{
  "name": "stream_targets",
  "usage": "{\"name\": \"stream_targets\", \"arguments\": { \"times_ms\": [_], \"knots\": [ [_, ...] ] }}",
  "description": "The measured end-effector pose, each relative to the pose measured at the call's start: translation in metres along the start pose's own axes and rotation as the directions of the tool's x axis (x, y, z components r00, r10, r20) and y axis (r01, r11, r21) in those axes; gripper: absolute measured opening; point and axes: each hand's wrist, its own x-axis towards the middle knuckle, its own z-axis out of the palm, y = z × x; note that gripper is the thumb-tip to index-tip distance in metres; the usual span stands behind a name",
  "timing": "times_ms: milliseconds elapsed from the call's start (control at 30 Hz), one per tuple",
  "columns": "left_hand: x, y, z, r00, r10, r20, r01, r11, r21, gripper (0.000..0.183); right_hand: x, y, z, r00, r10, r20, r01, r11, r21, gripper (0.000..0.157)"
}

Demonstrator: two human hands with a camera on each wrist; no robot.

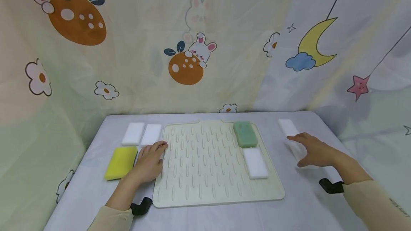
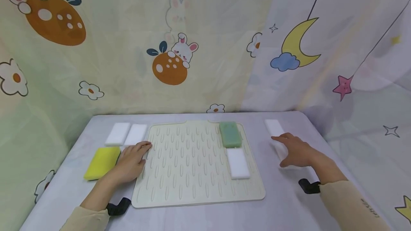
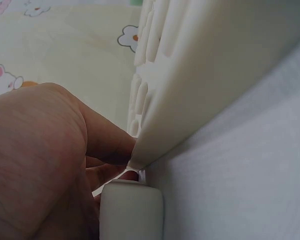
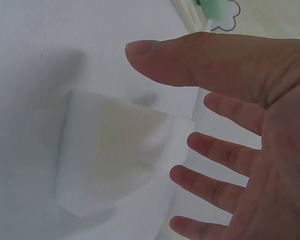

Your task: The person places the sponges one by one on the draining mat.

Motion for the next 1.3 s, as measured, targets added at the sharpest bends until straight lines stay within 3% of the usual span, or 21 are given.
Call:
{"name": "stream_targets", "arguments": {
  "times_ms": [733,1300],
  "knots": [
    [0.002,-0.003,0.0,1.0,-0.002,0.012,0.002,1.0,0.0,0.056,0.005,0.022,0.008,0.998,0.015,0.067,-0.02,0.996,0.084,0.105],
    [0.003,-0.001,-0.001,1.0,-0.019,0.015,0.019,1.0,-0.014,0.056,0.009,0.024,0.013,0.999,0.017,0.038,-0.019,0.998,0.058,0.102]
  ]
}}
